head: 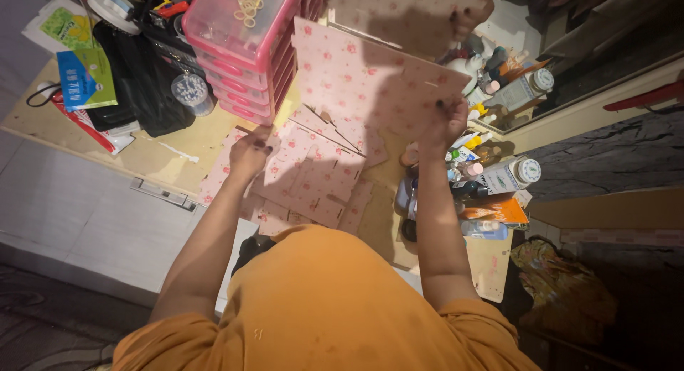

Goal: The person assembles small pink floral-patterned paper boxes by hand on a cluttered countertop. They fold the flat pieces into box shapes, interlock the tabs, and stack the finished boxes.

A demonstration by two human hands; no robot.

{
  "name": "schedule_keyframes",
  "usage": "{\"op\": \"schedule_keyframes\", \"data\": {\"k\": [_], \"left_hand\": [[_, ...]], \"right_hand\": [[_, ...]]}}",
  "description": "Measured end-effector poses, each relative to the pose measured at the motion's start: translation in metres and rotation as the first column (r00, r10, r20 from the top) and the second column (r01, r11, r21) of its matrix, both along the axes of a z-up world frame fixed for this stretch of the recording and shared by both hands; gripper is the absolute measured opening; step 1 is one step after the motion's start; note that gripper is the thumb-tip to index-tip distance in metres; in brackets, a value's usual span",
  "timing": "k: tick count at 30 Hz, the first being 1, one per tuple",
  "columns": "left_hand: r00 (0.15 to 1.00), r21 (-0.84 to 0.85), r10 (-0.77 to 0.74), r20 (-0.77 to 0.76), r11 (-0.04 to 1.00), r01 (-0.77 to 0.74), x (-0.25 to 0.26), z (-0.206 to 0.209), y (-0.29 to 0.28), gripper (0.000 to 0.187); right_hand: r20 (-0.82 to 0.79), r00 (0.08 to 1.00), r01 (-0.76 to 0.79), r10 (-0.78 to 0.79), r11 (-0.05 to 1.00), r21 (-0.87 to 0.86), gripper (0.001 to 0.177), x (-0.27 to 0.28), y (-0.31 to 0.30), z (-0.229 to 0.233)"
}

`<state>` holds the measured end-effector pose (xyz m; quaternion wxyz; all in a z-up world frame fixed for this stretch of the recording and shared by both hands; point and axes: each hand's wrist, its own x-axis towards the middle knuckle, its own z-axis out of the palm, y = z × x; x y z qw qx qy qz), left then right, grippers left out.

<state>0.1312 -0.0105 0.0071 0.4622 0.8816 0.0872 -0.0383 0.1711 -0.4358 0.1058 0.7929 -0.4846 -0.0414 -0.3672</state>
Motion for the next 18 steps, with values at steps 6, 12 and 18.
{"op": "schedule_keyframes", "data": {"k": [6, 12, 18], "left_hand": [[0.972, -0.360, -0.075, 0.224, 0.920, 0.155, 0.010, 0.029, -0.020, 0.065], [0.996, -0.557, -0.058, 0.066, 0.826, 0.085, 0.014, 0.035, -0.021, 0.027], [0.986, -0.581, -0.162, -0.036, 0.806, 0.112, 0.002, 0.039, -0.011, 0.018]], "right_hand": [[-0.216, 0.974, -0.076, 0.073, 0.997, -0.008, 0.039, 0.004, -0.015, -0.025], [-0.454, 0.865, -0.194, 0.214, 0.977, 0.091, 0.037, 0.003, -0.019, -0.051], [-0.462, 0.827, -0.255, 0.318, 0.947, 0.196, 0.035, -0.007, -0.018, -0.065]]}}
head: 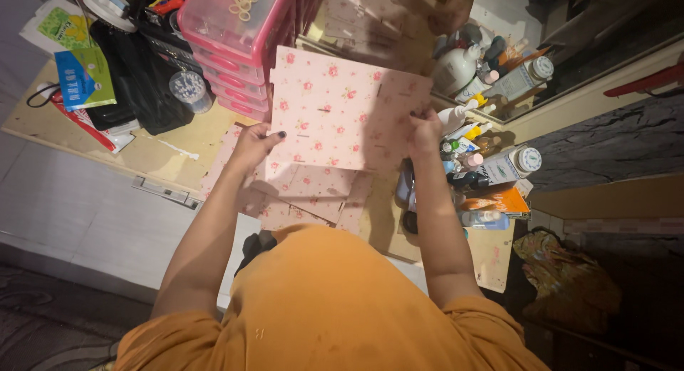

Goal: The person assembles small pink floral-patterned paper boxes by hand on a cluttered countertop. They fold the flat pieces into box shapes, interlock the tabs, and stack the finished boxes.

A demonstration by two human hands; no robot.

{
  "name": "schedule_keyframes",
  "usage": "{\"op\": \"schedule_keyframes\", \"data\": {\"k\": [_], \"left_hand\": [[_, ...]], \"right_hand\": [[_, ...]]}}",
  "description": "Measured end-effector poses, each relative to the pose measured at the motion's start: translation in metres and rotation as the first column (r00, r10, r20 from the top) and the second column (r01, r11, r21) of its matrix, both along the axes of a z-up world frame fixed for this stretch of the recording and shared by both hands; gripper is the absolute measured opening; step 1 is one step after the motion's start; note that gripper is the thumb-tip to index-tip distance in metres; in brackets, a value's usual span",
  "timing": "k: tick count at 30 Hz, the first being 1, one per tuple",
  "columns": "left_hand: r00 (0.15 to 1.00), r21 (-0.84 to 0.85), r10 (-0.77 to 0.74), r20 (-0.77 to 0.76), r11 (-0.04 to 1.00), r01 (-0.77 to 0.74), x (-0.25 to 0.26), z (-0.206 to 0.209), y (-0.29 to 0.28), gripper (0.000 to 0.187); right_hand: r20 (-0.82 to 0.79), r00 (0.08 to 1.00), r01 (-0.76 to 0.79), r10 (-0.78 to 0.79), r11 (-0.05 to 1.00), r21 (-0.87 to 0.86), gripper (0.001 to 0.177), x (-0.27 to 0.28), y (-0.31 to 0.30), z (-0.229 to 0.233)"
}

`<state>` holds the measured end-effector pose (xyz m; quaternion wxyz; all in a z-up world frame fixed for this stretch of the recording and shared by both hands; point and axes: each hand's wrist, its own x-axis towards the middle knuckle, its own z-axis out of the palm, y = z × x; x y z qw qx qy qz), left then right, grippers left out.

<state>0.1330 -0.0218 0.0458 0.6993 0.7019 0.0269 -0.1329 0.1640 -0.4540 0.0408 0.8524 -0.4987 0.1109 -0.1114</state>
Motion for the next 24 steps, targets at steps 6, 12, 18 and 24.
{"op": "schedule_keyframes", "data": {"k": [6, 12, 18, 24], "left_hand": [[0.998, -0.122, 0.059, -0.008, 0.991, -0.060, -0.002, 0.027, -0.016, 0.019], [0.987, -0.167, 0.123, 0.106, 0.980, -0.104, -0.001, 0.046, -0.023, 0.022], [0.878, 0.300, 0.073, 0.473, 0.924, -0.238, 0.006, -0.011, 0.003, 0.030], [0.955, 0.551, 0.218, 0.202, 0.781, -0.295, -0.022, -0.050, 0.022, 0.047]], "right_hand": [[-0.051, 0.999, -0.005, 0.003, 0.999, -0.047, 0.037, 0.001, 0.005, 0.002], [0.186, 0.983, -0.007, -0.014, 0.993, 0.116, 0.025, 0.002, 0.018, 0.038], [0.435, 0.893, 0.097, -0.112, 0.994, 0.056, 0.031, -0.010, 0.026, 0.084], [0.495, 0.865, 0.128, -0.083, 0.990, -0.059, 0.031, -0.004, 0.009, 0.070]]}}
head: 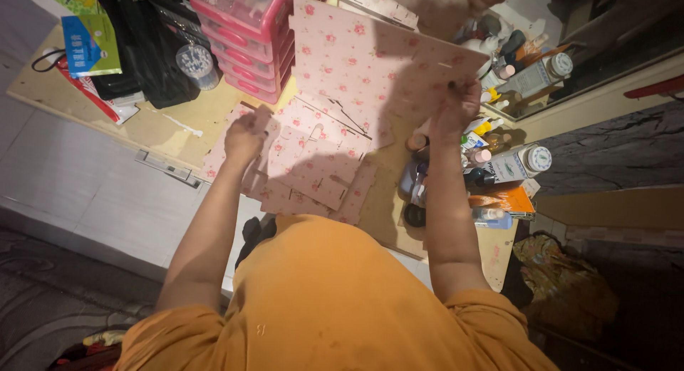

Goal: The person assembles small pink floral-patterned paper boxes by hand on a cluttered countertop. They fold the flat pieces into box shapes, interlock the tabs, and stack the finished boxes.

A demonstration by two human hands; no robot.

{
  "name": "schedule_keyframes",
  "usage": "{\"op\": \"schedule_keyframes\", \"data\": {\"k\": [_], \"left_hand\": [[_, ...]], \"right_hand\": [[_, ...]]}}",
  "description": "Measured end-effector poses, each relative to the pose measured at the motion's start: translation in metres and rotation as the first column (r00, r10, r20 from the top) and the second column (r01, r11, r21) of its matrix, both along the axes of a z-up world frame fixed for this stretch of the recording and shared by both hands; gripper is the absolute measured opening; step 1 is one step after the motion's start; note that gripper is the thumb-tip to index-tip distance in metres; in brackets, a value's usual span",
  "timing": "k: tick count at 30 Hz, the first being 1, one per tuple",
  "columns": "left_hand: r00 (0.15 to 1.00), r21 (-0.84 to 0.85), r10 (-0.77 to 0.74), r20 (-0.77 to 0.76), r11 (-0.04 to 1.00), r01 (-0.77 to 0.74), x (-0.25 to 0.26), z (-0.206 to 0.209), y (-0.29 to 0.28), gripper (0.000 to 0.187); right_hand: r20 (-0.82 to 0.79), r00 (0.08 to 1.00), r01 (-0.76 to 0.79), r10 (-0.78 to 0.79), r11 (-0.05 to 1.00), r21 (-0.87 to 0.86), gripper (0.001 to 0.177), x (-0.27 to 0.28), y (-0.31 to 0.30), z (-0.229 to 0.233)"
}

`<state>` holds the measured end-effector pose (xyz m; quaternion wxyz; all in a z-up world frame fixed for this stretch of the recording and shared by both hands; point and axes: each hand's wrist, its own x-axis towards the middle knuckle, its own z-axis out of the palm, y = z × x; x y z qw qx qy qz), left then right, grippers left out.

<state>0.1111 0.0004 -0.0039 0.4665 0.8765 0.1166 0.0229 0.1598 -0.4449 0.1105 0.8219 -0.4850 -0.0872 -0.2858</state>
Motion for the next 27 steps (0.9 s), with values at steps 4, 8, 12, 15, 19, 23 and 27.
{"op": "schedule_keyframes", "data": {"k": [4, 8, 12, 15, 19, 23, 27], "left_hand": [[0.987, 0.366, -0.148, 0.063, 0.924, 0.115, -0.034, 0.025, -0.023, 0.069], [0.935, 0.442, 0.031, -0.354, 0.887, 0.137, -0.027, 0.047, -0.064, 0.094], [0.958, 0.460, 0.032, -0.284, 0.882, 0.106, -0.026, 0.041, -0.069, 0.094], [0.972, 0.455, 0.011, -0.236, 0.885, 0.100, -0.029, 0.032, -0.062, 0.094], [0.964, 0.419, -0.010, -0.267, 0.899, 0.125, -0.023, 0.031, -0.053, 0.084], [0.942, 0.009, -0.147, -0.301, 0.988, 0.157, -0.018, 0.025, -0.027, 0.040], [0.938, -0.197, -0.235, -0.253, 0.962, 0.188, -0.010, 0.007, -0.015, 0.034]], "right_hand": [[-0.047, 0.998, -0.023, 0.035, 0.971, 0.238, 0.011, 0.017, -0.013, -0.029], [0.046, 0.995, -0.100, 0.093, 0.974, 0.201, 0.016, 0.020, -0.017, -0.047], [-0.087, 0.996, 0.010, 0.008, 0.978, 0.207, 0.021, 0.012, -0.012, -0.044], [-0.107, 0.994, 0.035, -0.019, 0.987, 0.159, 0.022, 0.005, -0.007, -0.040], [-0.113, 0.991, 0.084, -0.069, 0.988, 0.131, 0.020, 0.005, -0.010, -0.041], [-0.053, 0.997, 0.060, -0.056, 0.995, 0.083, 0.016, 0.007, -0.011, -0.051], [-0.040, 0.997, 0.071, -0.065, 0.983, 0.168, 0.021, 0.010, -0.005, -0.051]]}}
